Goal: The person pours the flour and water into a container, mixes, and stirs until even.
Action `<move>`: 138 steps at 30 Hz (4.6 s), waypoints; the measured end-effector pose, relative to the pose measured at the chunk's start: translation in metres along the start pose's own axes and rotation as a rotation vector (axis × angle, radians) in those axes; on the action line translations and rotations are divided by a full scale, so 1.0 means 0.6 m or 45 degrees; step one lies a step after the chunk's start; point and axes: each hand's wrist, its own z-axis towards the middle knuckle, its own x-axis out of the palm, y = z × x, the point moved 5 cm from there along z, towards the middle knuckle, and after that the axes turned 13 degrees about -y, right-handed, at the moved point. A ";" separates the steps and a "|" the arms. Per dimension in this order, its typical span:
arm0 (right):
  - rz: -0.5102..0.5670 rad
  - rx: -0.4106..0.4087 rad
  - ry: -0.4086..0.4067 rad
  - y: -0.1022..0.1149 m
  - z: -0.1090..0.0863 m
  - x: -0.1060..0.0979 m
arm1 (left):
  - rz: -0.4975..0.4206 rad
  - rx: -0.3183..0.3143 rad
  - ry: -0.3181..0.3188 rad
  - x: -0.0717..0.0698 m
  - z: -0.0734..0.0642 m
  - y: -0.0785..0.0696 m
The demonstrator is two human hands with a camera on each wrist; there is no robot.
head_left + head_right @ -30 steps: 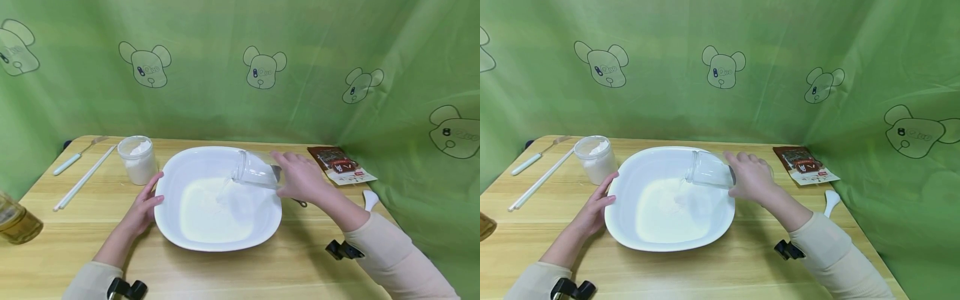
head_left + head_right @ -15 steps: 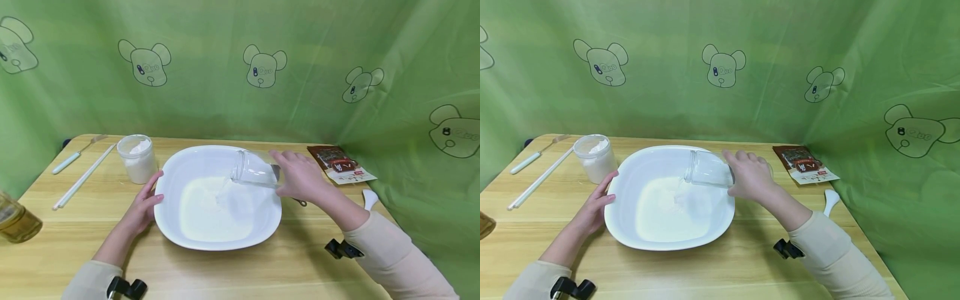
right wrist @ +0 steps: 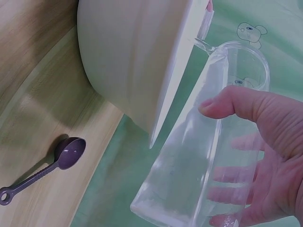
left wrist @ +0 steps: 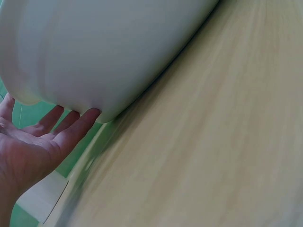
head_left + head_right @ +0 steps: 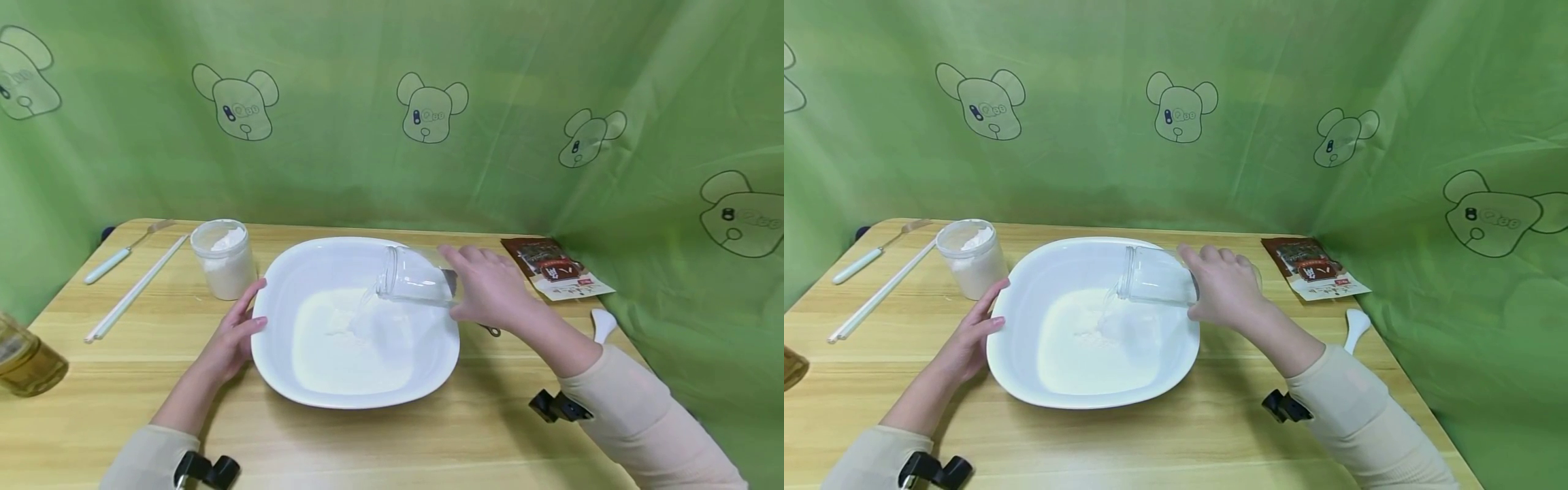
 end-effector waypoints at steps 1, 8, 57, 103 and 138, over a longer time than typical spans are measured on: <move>0.000 0.001 0.001 0.000 0.000 0.000 | -0.001 -0.002 -0.002 0.000 0.000 0.000; -0.003 0.000 0.009 -0.001 0.000 0.001 | 0.003 -0.002 -0.010 0.001 0.000 0.000; -0.034 -0.009 -0.010 -0.006 -0.004 0.001 | -0.012 0.015 0.010 0.002 -0.001 -0.001; -0.034 0.025 0.048 -0.017 -0.009 -0.009 | -0.007 0.016 0.012 0.000 0.002 -0.002; 0.697 0.364 -0.156 -0.086 -0.018 0.020 | -0.026 0.024 0.023 0.001 0.001 0.000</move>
